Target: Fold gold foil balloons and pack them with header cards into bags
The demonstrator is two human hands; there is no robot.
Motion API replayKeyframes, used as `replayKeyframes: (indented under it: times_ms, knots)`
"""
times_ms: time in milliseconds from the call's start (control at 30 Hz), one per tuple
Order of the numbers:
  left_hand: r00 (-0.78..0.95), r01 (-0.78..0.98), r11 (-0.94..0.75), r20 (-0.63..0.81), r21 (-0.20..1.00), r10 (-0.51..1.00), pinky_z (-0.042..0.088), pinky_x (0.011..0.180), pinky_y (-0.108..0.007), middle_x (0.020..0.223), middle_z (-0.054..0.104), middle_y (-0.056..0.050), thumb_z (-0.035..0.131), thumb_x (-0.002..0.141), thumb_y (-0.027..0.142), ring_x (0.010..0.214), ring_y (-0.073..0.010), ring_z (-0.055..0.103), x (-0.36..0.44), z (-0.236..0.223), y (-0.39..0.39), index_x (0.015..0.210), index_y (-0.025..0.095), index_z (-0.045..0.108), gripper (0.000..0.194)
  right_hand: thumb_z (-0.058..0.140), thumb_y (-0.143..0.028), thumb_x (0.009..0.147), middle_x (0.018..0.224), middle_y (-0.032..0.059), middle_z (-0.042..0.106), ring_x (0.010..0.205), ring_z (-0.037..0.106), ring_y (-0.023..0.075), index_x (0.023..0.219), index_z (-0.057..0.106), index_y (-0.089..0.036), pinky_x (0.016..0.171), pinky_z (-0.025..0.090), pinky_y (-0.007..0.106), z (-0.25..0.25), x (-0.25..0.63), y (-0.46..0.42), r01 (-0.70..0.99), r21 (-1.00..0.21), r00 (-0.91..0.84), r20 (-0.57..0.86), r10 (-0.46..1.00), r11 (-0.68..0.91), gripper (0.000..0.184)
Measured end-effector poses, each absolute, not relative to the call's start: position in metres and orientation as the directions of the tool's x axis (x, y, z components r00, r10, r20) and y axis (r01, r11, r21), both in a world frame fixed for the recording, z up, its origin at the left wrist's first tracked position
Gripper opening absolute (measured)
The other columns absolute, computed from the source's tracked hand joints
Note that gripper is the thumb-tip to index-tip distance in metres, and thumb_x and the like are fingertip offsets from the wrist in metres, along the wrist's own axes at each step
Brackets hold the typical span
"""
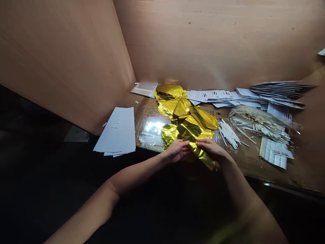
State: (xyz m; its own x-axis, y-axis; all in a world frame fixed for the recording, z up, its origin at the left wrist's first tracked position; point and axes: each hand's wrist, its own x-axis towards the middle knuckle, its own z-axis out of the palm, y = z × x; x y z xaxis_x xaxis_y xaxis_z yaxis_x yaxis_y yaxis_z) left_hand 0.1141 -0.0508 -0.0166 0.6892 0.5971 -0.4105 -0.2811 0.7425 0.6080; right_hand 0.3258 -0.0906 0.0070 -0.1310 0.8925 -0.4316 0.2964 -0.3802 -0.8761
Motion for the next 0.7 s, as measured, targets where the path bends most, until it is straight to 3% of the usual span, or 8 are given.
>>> replayKeyframes:
  times_ms: [133,233,300,400,467,567,633,700]
  knots:
    - [0.666,-0.254,0.533,-0.254,0.807,0.702,0.058,0.077,-0.028,0.088,0.077,-0.007,0.091,0.076,0.049,0.075,-0.0161,0.072,0.102,-0.007,-0.050,0.095,0.010,0.075,0.045,0.084,-0.067,0.076,0.083,0.0042,0.070,0.073,0.062,0.0198,0.098,0.068,-0.022,0.065,0.053,0.031,0.017,0.298,-0.126,0.213,-0.935,0.154,-0.254,0.955,-0.283,0.052]
    - [0.734,-0.186,0.398,-0.142,0.898,0.665,0.055,0.075,-0.027,0.089,0.076,-0.006,0.086,0.080,0.056,0.076,-0.0163,0.070,0.091,0.000,-0.049,0.105,0.011,0.075,0.052,0.089,-0.059,0.076,0.089,0.0054,0.074,0.079,0.068,0.0221,0.109,0.071,-0.023,0.071,0.057,0.034,0.025,0.275,-0.138,0.022,-0.968,0.149,-0.243,0.959,-0.249,0.052]
    - [0.739,-0.176,0.336,-0.101,0.925,0.666,0.051,0.068,-0.025,0.084,0.074,-0.004,0.082,0.086,0.052,0.070,-0.0141,0.066,0.084,0.005,-0.046,0.112,0.013,0.073,0.048,0.086,-0.055,0.082,0.086,0.0051,0.075,0.073,0.069,0.0209,0.105,0.072,-0.022,0.068,0.057,0.033,0.027,0.261,-0.139,-0.196,-0.946,0.088,-0.281,0.956,-0.260,0.042]
    - [0.724,-0.178,0.188,-0.001,0.966,0.690,0.050,0.070,-0.025,0.085,0.071,-0.004,0.075,0.091,0.037,0.075,-0.0136,0.065,0.071,0.010,-0.042,0.105,0.015,0.076,0.027,0.088,-0.042,0.079,0.075,0.0005,0.073,0.059,0.064,0.0163,0.097,0.073,-0.024,0.058,0.051,0.028,0.023,0.246,-0.136,-0.375,-0.910,0.193,-0.263,0.945,-0.177,0.029]
    - [0.757,-0.169,0.098,0.065,0.981,0.651,0.053,0.079,-0.028,0.096,0.069,-0.006,0.070,0.090,0.029,0.087,-0.0162,0.066,0.062,0.013,-0.042,0.097,0.015,0.080,0.018,0.088,-0.036,0.075,0.067,-0.0027,0.068,0.054,0.058,0.0130,0.084,0.071,-0.024,0.053,0.046,0.025,0.017,0.240,-0.132,-0.393,-0.909,0.247,-0.251,0.936,-0.140,0.022]
    - [0.798,-0.124,0.099,0.040,0.987,0.601,0.057,0.080,-0.030,0.114,0.059,-0.007,0.069,0.090,0.031,0.090,-0.0156,0.066,0.052,0.013,-0.050,0.107,0.019,0.081,0.024,0.085,-0.030,0.074,0.062,-0.0047,0.062,0.052,0.052,0.0103,0.070,0.064,-0.023,0.050,0.041,0.022,0.008,0.235,-0.125,-0.381,-0.917,0.291,-0.242,0.925,-0.120,0.022]
    - [0.764,-0.090,0.090,0.011,0.992,0.646,0.057,0.076,-0.029,0.120,0.053,-0.006,0.075,0.087,0.031,0.084,-0.0121,0.065,0.049,0.012,-0.056,0.116,0.021,0.077,0.031,0.082,-0.034,0.079,0.067,-0.0049,0.063,0.053,0.053,0.0111,0.081,0.066,-0.025,0.049,0.041,0.023,0.005,0.232,-0.121,-0.376,-0.921,0.316,-0.230,0.921,-0.101,0.018]
    - [0.711,-0.070,0.019,0.037,0.997,0.703,0.057,0.076,-0.027,0.123,0.051,-0.007,0.078,0.084,0.025,0.086,-0.0114,0.065,0.046,0.009,-0.059,0.119,0.021,0.074,0.035,0.080,-0.045,0.086,0.071,-0.0048,0.065,0.054,0.055,0.0129,0.103,0.070,-0.029,0.048,0.043,0.023,0.004,0.229,-0.120,-0.389,-0.913,0.257,-0.233,0.938,-0.120,0.026]
